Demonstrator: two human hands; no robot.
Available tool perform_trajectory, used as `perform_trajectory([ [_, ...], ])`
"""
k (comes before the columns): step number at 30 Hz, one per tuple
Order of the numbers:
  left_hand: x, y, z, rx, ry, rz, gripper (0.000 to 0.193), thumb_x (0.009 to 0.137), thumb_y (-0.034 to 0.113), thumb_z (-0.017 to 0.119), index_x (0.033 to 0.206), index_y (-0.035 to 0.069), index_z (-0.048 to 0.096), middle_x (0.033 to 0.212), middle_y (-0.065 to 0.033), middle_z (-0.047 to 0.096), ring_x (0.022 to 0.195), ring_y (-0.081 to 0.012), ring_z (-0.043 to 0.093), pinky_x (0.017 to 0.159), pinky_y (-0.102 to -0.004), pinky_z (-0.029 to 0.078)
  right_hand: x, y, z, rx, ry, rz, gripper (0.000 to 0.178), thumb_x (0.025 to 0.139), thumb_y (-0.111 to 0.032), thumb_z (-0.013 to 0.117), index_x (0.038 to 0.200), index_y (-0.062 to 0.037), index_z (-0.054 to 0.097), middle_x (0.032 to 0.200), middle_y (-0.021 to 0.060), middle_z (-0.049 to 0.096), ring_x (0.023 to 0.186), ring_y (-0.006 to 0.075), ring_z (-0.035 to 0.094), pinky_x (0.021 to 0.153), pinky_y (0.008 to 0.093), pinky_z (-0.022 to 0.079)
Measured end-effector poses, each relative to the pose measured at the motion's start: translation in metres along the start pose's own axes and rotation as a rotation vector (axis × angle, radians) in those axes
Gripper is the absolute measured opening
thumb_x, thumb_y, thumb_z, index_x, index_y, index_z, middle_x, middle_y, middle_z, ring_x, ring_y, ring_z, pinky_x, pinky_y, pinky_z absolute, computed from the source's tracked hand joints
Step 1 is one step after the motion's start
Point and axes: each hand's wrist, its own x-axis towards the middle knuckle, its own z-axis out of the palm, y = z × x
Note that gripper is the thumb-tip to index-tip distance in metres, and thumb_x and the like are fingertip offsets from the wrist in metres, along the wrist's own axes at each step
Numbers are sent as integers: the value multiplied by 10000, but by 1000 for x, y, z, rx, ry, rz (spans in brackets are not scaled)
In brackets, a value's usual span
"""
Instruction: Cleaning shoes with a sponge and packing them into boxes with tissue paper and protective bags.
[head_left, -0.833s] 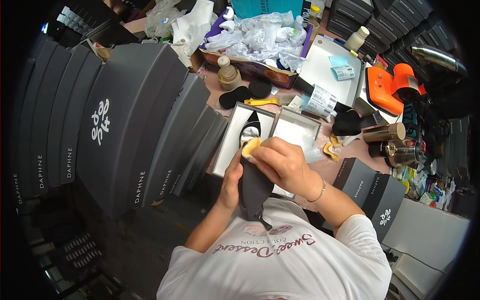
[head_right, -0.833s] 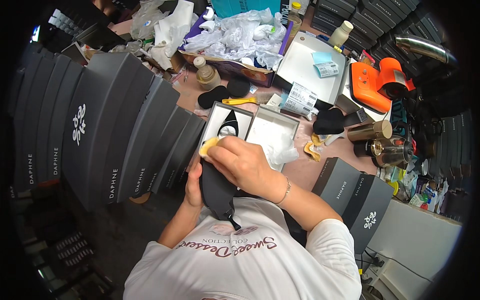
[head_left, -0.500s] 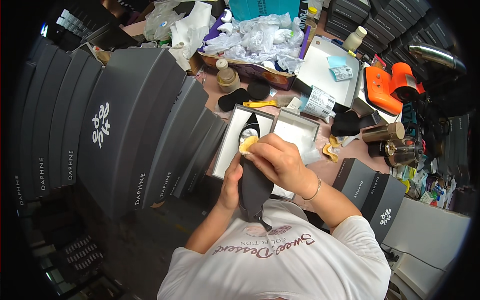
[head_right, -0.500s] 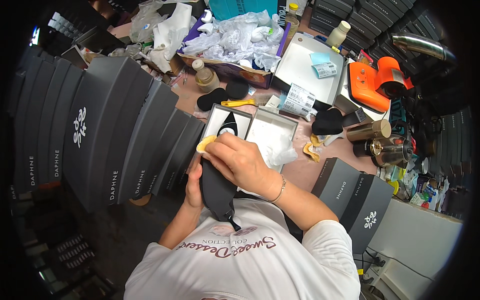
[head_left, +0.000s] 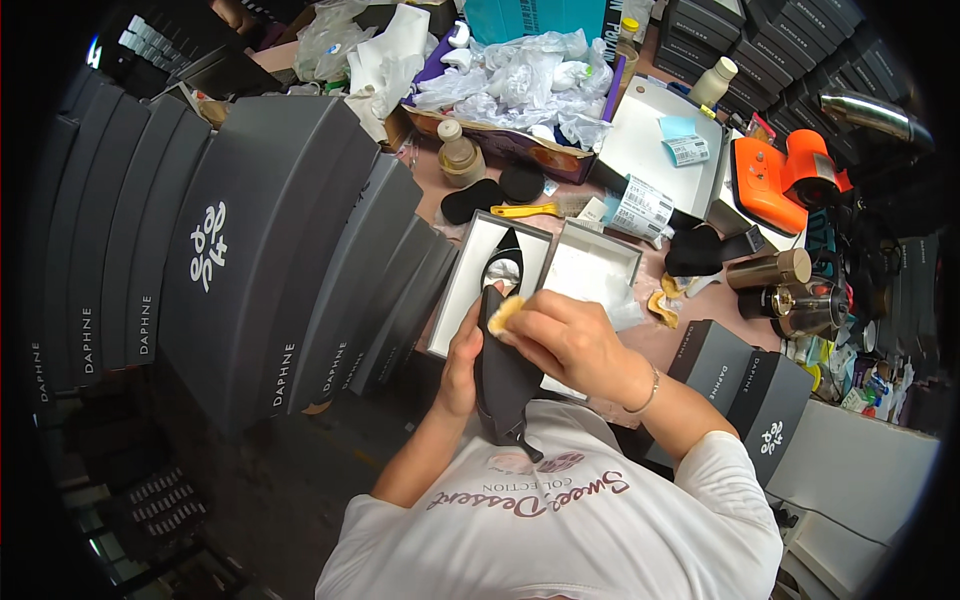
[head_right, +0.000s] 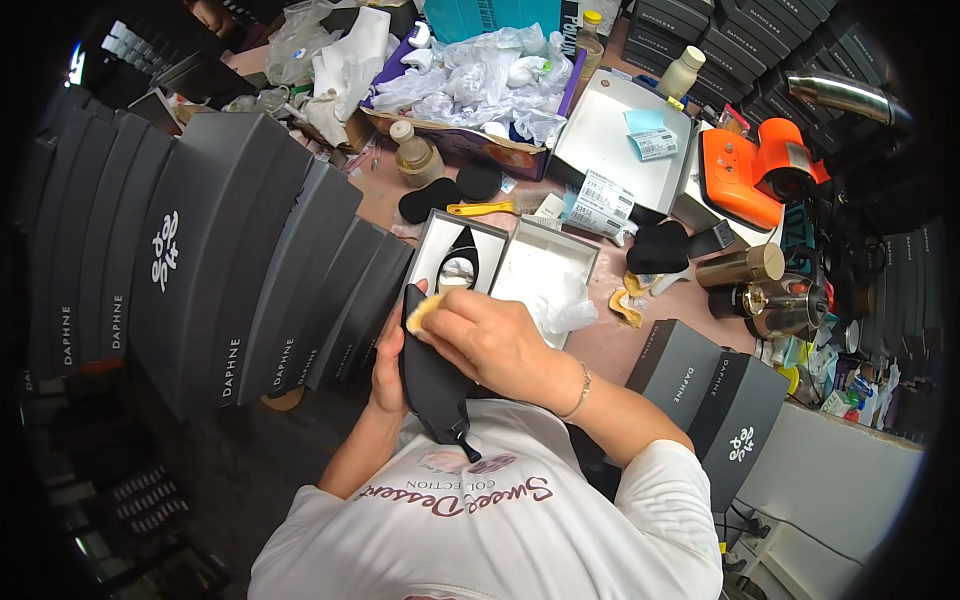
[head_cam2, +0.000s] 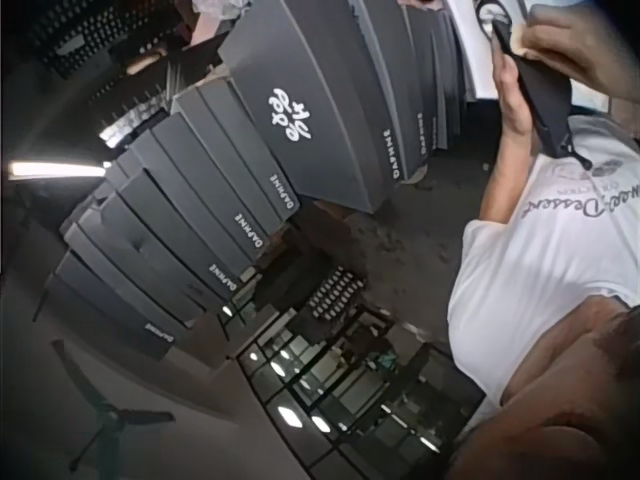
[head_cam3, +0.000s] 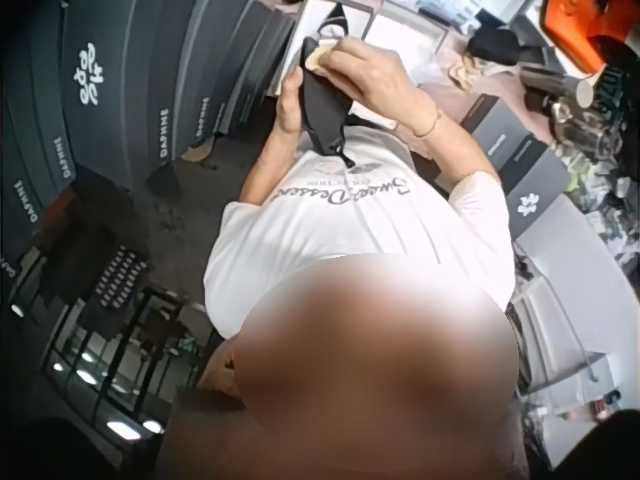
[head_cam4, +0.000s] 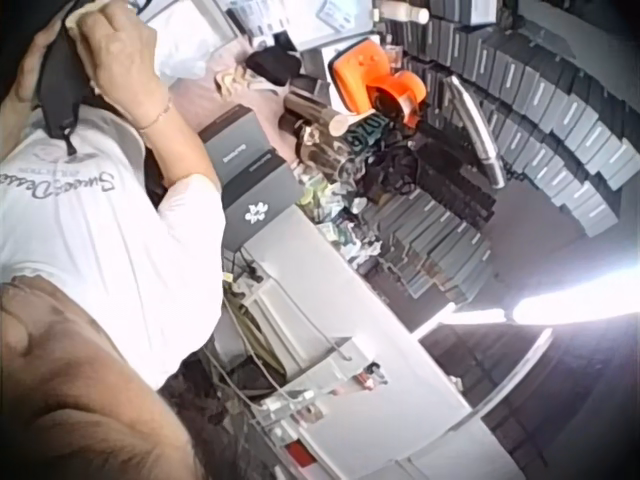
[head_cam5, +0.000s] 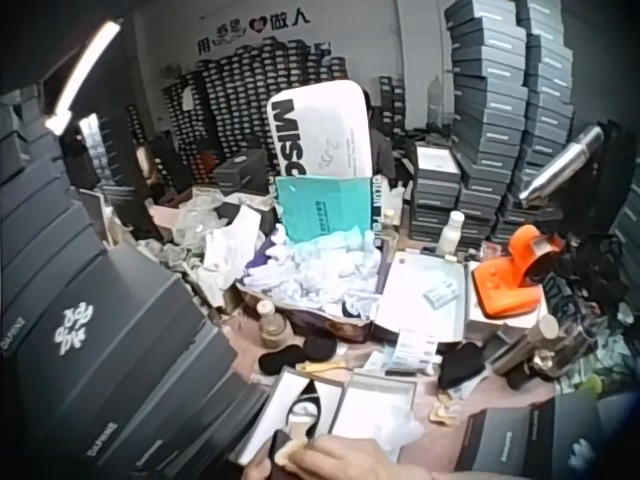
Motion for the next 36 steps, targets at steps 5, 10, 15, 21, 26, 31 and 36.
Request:
perform_trajectory([
  [5,0,4,6,51,50,39,647,938,368,359,1437,-34,269,1358,-137,428,1247,-195,430,1057,-309,325,0,-1,6,23,7,49,193,750,-46,719,920,-45,628,799,83,567,663,253,599,567,339,487],
  [10,2,1,7,-5,40,20,655,935,381,358,1439,-28,269,1361,-139,423,1233,-196,445,1043,-312,345,4,1,4,26,29,58,173,764,-48,712,914,-38,626,787,93,560,653,255,594,568,334,483],
  [15,-1,0,0,-11,40,-24,667,922,396,367,1433,-22,274,1373,-139,412,1258,-199,425,1054,-307,332,-4,-8,6,76,37,109,155,770,-60,711,895,-34,623,783,95,564,648,260,594,567,326,483],
  [21,2,6,7,-21,-17,-12,660,927,383,369,1435,-28,271,1399,-142,390,1295,-203,384,1086,-321,290,9,5,12,-66,153,11,157,763,-66,716,887,-40,623,778,75,571,614,243,590,516,327,471],
  [26,-1,2,3,-13,55,3,653,924,385,374,1424,-27,291,1377,-135,411,1278,-200,399,1071,-312,303,-5,-10,9,-49,35,28,166,756,-69,722,895,-47,635,788,73,579,648,230,612,544,324,496],
  [31,0,2,7,-22,30,3,669,919,402,379,1420,-29,280,1325,-134,446,1210,-188,458,1013,-292,367,8,-2,12,26,78,89,156,769,-67,715,898,-36,632,787,81,575,656,245,610,559,329,490],
  [36,1,7,11,25,35,5,672,920,402,374,1422,-32,271,1329,-134,441,1209,-184,458,1009,-293,370,4,1,6,30,77,62,176,763,-64,718,914,-36,632,814,86,578,668,259,605,579,322,491],
])
